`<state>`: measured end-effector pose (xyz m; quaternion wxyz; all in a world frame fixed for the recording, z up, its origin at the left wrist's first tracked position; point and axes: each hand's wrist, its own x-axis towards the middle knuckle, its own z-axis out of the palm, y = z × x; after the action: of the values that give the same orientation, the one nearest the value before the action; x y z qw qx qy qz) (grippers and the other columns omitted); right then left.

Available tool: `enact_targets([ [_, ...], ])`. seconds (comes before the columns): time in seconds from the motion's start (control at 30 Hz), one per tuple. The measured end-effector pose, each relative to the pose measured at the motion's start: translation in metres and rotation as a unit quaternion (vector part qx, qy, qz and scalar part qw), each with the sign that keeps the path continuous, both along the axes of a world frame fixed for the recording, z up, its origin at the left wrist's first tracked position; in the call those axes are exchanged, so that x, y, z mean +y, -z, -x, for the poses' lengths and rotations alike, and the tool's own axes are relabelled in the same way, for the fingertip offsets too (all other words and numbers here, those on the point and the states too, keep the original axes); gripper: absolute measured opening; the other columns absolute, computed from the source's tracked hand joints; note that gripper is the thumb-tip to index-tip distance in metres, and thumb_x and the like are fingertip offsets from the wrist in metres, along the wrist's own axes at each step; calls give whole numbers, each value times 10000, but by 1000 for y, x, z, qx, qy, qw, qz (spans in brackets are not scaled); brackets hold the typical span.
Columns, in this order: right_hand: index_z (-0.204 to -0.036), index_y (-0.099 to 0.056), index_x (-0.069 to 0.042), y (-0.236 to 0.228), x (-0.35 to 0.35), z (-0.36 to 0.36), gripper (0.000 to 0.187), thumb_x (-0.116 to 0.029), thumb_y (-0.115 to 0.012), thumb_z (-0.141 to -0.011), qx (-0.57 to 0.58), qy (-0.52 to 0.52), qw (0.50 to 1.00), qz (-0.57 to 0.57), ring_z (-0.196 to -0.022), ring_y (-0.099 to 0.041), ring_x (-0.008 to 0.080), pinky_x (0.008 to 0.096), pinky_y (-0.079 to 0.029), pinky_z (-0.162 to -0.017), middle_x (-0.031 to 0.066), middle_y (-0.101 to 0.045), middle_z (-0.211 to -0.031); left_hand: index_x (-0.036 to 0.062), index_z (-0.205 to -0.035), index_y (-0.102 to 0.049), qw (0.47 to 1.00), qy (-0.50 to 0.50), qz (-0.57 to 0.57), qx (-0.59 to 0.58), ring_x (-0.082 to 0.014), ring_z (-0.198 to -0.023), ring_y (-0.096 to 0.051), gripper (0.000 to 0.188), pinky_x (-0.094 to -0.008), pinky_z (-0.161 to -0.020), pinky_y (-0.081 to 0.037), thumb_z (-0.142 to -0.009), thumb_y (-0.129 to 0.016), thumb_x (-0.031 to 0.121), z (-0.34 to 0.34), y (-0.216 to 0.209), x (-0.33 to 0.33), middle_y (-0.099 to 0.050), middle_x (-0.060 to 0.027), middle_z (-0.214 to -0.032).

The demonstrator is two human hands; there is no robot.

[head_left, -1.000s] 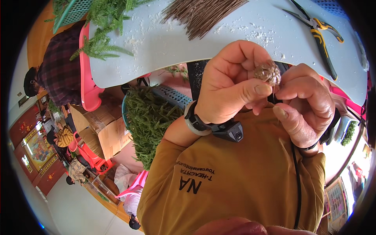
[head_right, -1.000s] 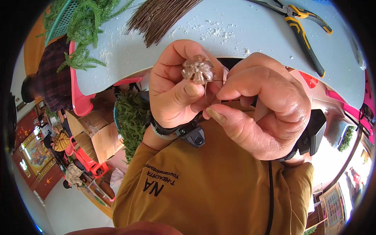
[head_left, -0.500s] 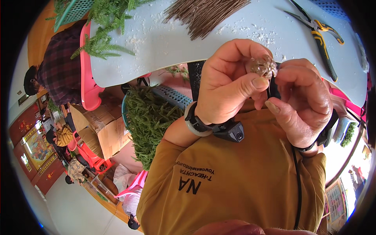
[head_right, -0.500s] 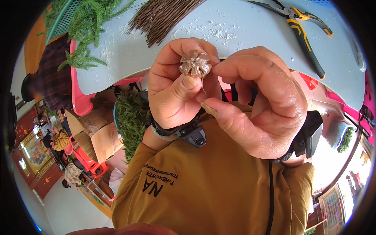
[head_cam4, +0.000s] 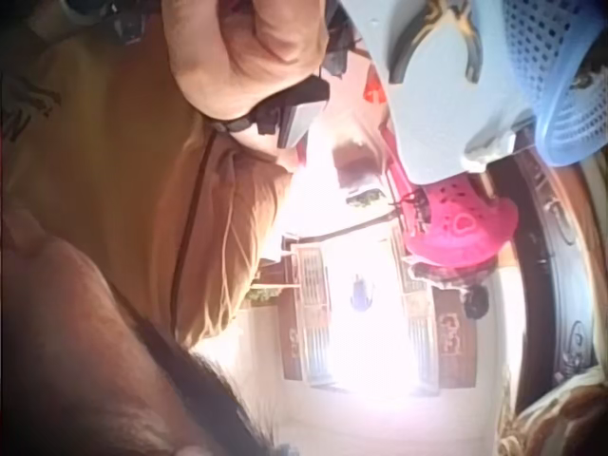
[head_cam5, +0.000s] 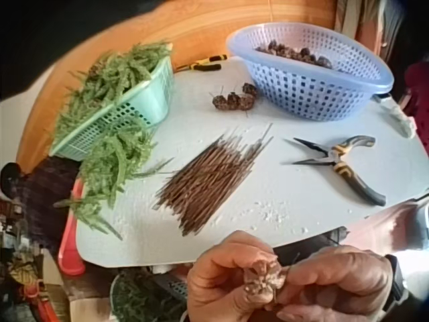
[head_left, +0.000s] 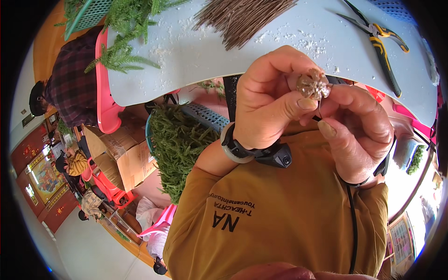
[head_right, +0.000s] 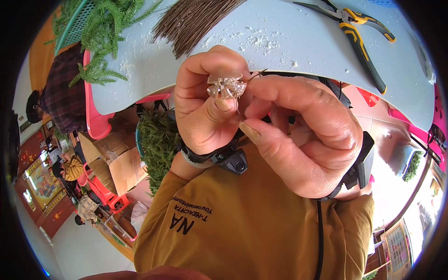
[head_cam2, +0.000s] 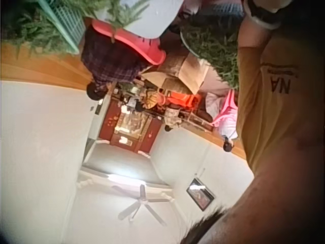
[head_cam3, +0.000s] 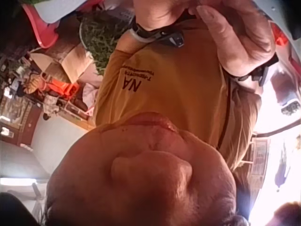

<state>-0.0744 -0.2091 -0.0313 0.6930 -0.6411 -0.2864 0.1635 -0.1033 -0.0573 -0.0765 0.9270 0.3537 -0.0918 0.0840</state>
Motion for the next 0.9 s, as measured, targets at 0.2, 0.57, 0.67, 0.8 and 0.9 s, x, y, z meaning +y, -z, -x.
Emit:
enact_targets([
  [0.2,-1082,-540,35,-2,7,8,326,1,-600,-763,154,30,984,-90,-715,-523,140,239,-436,-638,90,-557,-828,-25,-1040,-546,995,-78,-55,-23,-92,-740,-543,288,-194,-601,-444,-768,-637,-48,-1,2,-2,-547,-82,-944],
  [0.57,-1064,-549,45,-4,9,8,329,-94,-603,-771,216,58,969,-100,-697,-501,128,241,-396,-604,101,-565,-858,-32,-1021,-539,989,-94,-98,-57,-127,-807,-564,292,-229,-692,-478,-751,-643,-75,-1,6,0,-525,-120,-994],
  [0.67,-1052,-553,46,-5,7,4,331,-124,-611,-774,227,47,968,-100,-698,-500,125,235,-390,-604,99,-569,-857,-35,-1007,-535,986,-107,-108,-64,-130,-812,-565,289,-235,-706,-481,-745,-649,-78,-1,7,0,-521,-124,-1000],
  [0.8,-1026,-560,48,1,8,3,336,-175,-628,-784,189,52,977,-80,-701,-495,117,224,-377,-609,90,-573,-848,-33,-990,-530,987,-94,-114,-66,-127,-812,-561,289,-236,-711,-478,-736,-658,-81,0,6,1,-515,-124,-1005],
  [0.9,-1001,-567,50,6,11,3,311,-178,-628,-799,165,94,981,-37,-704,-490,114,225,-370,-615,83,-575,-844,-28,-987,-527,990,-74,-111,-53,-121,-809,-557,291,-232,-701,-474,-734,-659,-83,0,5,2,-512,-122,-1006],
])
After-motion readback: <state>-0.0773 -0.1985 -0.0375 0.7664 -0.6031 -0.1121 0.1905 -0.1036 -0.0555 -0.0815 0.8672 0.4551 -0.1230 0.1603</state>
